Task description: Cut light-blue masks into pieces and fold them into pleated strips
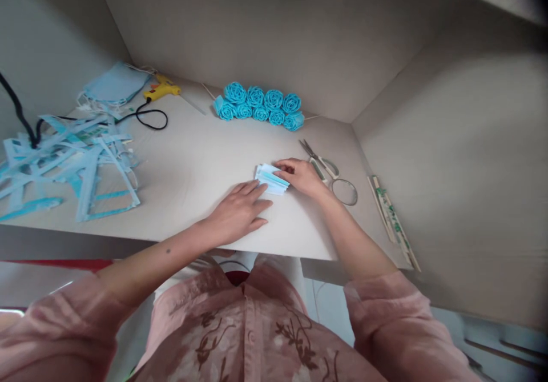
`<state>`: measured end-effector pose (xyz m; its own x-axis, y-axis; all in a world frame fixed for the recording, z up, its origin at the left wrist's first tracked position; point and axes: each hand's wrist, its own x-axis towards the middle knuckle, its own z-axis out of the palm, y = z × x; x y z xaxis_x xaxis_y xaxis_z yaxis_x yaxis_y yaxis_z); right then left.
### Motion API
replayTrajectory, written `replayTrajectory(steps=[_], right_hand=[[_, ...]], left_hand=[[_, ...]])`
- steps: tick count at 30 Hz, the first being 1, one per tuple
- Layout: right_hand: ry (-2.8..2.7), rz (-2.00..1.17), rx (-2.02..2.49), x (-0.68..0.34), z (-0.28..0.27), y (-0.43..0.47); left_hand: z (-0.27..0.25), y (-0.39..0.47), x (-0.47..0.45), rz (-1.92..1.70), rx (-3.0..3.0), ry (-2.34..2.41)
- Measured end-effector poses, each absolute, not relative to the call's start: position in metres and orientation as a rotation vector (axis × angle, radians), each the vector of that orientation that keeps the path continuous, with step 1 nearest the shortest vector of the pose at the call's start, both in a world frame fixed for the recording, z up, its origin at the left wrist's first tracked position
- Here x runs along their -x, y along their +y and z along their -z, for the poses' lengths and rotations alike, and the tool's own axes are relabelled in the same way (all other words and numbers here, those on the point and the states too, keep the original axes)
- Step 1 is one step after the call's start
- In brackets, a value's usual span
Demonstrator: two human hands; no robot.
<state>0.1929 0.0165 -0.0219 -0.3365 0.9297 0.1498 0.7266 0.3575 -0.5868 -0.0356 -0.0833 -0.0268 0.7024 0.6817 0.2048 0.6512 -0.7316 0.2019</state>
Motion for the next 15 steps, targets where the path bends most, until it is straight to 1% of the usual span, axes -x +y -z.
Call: replayTrajectory(steps=[5, 15], right_hand=[[-2.08, -0.694, 1.367, -0.1919, 0.0231, 0.0147], [-1.934, -0.664, 1.247, -0.1871, 0.027, 0.0083]], left_hand=[[0.0278, -0.0834, 0.0356, -0.413, -2.775, 1.097], [0.0266, -0.0841, 0.0353, -0.424, -2.775, 1.093]])
